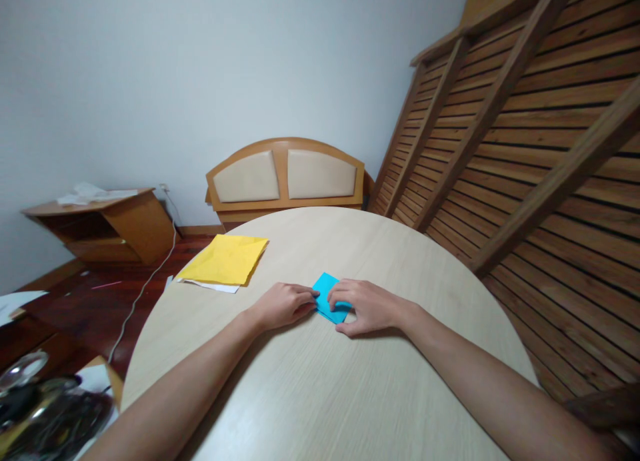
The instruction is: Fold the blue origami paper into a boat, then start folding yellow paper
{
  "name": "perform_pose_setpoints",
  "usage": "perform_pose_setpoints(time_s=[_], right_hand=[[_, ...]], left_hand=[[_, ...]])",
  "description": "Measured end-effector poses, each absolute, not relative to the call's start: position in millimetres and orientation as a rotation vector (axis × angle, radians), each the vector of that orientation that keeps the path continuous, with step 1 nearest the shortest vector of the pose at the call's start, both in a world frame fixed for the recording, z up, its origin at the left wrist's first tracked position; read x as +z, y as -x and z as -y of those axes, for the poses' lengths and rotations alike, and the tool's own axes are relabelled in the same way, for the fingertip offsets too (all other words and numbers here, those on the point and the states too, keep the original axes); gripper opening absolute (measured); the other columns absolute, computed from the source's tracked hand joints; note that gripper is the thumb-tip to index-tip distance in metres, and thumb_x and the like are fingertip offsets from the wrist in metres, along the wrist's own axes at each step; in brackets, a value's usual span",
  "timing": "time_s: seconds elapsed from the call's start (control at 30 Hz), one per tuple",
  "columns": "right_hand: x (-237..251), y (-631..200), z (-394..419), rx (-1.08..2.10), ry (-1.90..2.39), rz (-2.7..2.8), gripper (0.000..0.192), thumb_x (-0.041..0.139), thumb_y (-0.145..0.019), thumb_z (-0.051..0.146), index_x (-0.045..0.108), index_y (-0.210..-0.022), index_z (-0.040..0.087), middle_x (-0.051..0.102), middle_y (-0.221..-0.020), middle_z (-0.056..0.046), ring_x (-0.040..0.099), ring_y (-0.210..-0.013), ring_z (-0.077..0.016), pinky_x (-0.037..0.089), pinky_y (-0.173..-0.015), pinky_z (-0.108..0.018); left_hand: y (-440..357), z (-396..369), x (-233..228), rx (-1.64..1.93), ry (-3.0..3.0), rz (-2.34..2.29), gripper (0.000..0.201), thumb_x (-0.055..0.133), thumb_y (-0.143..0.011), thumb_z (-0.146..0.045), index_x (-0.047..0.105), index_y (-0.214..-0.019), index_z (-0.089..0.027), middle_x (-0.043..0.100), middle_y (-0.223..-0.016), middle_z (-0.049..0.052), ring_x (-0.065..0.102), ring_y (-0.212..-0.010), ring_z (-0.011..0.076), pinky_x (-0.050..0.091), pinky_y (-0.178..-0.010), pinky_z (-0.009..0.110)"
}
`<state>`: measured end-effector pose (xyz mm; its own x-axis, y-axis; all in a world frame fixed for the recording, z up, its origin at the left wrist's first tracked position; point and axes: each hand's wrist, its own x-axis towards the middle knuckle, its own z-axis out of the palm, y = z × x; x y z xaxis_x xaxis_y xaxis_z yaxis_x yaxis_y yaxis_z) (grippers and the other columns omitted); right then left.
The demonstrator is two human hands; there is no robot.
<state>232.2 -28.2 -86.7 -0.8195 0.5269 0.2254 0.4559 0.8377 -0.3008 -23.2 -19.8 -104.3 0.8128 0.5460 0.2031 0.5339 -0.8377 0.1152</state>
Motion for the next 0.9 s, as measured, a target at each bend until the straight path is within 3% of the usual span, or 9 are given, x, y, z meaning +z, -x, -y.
perform_pose_setpoints(time_s=[0.2,0.43,0.63,0.9], right_hand=[[-88,-231,28,0.271,0.762,2.731,0.008,0.062,-0.079,0.021,0.069,-0.082,0.020,0.070,-0.082,-0.004,0.062,-0.078,-0.0191,0.042,-0.074,-0.029],[-86,-230,27,0.281,0.905,2.649,0.018,0.051,-0.093,0.024,0.068,-0.096,0.019,0.072,-0.083,-0.004,0.061,-0.070,-0.0167,0.036,-0.064,-0.027],[-88,-231,24,0.353,0.981,2.555,0.020,0.048,-0.097,0.029,0.064,-0.099,0.019,0.071,-0.086,-0.005,0.061,-0.071,-0.0169,0.036,-0.065,-0.027],[-93,-234,17,0.438,1.072,2.460,0.024,0.052,-0.097,0.037,0.061,-0.083,0.019,0.066,-0.078,-0.002,0.056,-0.068,-0.0150,0.035,-0.063,-0.026]], left_hand=[[21,26,-97,0.341,-2.951,-0.894,0.023,0.051,-0.096,-0.037,0.067,-0.095,-0.020,0.072,-0.111,0.006,0.070,-0.095,0.0203,0.053,-0.081,0.029],[17,29,-94,0.292,-2.965,-0.978,0.017,0.054,-0.093,-0.034,0.065,-0.092,-0.021,0.073,-0.097,0.006,0.070,-0.082,0.0196,0.050,-0.071,0.027],[15,26,-101,0.378,-2.862,-1.095,0.018,0.050,-0.094,-0.028,0.065,-0.089,-0.020,0.070,-0.088,0.005,0.066,-0.072,0.0163,0.048,-0.065,0.025],[10,22,-107,0.561,-2.711,-1.167,0.028,0.043,-0.100,-0.033,0.064,-0.089,-0.019,0.069,-0.092,0.008,0.062,-0.091,0.0205,0.049,-0.084,0.031]])
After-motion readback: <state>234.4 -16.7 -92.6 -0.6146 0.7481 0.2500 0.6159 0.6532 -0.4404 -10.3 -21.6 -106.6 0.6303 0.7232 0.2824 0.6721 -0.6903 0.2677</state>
